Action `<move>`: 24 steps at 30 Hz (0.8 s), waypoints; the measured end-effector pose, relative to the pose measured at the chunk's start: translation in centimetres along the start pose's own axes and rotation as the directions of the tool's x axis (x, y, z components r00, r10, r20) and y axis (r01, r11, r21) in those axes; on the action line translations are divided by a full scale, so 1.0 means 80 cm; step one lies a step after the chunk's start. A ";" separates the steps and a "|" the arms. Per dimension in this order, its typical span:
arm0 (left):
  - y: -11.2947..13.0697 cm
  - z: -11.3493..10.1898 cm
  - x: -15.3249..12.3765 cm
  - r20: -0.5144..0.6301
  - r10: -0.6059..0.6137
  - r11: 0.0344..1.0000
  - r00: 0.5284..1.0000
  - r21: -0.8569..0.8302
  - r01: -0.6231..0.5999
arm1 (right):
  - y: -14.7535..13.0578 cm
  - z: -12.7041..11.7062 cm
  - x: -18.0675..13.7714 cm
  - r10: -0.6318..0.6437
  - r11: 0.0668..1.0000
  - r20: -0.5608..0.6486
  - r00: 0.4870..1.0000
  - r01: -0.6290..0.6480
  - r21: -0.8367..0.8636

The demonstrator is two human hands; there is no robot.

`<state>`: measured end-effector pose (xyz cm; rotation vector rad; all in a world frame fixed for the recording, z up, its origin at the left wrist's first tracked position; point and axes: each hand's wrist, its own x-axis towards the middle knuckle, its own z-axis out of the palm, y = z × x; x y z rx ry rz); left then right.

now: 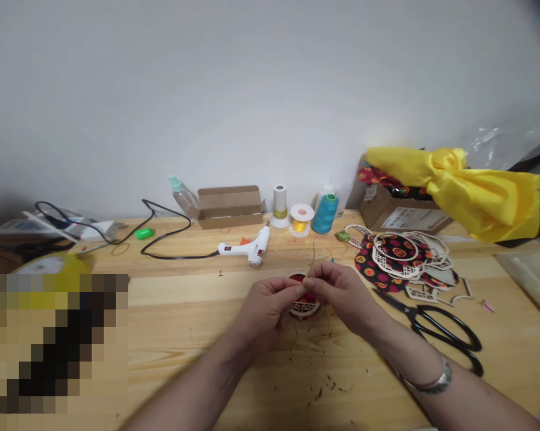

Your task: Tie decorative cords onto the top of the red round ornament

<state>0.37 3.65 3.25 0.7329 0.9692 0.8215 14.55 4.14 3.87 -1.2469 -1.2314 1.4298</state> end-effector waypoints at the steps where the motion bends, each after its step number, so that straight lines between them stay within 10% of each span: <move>1: 0.000 -0.001 0.000 0.003 -0.004 1.000 1.000 -0.004 0.004 | -0.002 0.000 0.000 0.004 1.000 -0.005 1.000 -0.004 -0.006; 24: 0.000 -0.002 0.000 0.034 0.057 0.998 0.998 -0.004 -0.057 | -0.008 -0.004 -0.001 0.017 0.995 0.011 1.000 -0.016 -0.100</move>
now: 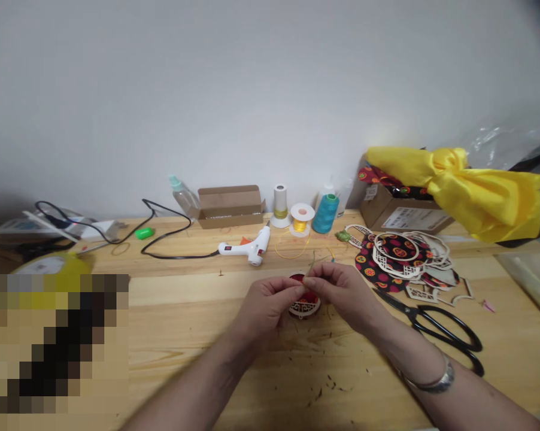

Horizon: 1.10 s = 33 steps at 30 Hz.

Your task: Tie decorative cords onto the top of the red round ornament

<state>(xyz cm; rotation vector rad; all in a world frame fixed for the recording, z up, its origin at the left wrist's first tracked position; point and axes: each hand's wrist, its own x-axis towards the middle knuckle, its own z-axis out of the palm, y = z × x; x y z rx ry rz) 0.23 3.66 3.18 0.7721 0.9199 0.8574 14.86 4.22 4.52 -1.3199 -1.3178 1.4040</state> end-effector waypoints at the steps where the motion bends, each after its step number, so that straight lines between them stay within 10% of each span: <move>1: 0.000 0.000 0.000 -0.002 0.002 1.000 1.000 -0.004 -0.002 | 0.001 -0.001 0.000 0.002 1.000 0.007 1.000 -0.002 -0.004; 14: 0.002 0.003 -0.001 -0.035 -0.008 0.999 0.999 0.039 0.009 | 0.002 -0.004 0.003 -0.053 0.987 0.009 0.999 0.054 -0.152; 25: 0.015 -0.002 -0.001 -0.205 0.178 0.923 0.963 0.374 -0.091 | 0.012 -0.011 0.009 -0.273 0.883 -0.069 0.960 0.221 -0.415; 33: 0.010 -0.008 -0.003 -0.100 0.384 0.758 0.918 0.602 -0.252 | 0.019 -0.016 0.009 -0.386 0.764 -0.092 0.918 0.262 -0.590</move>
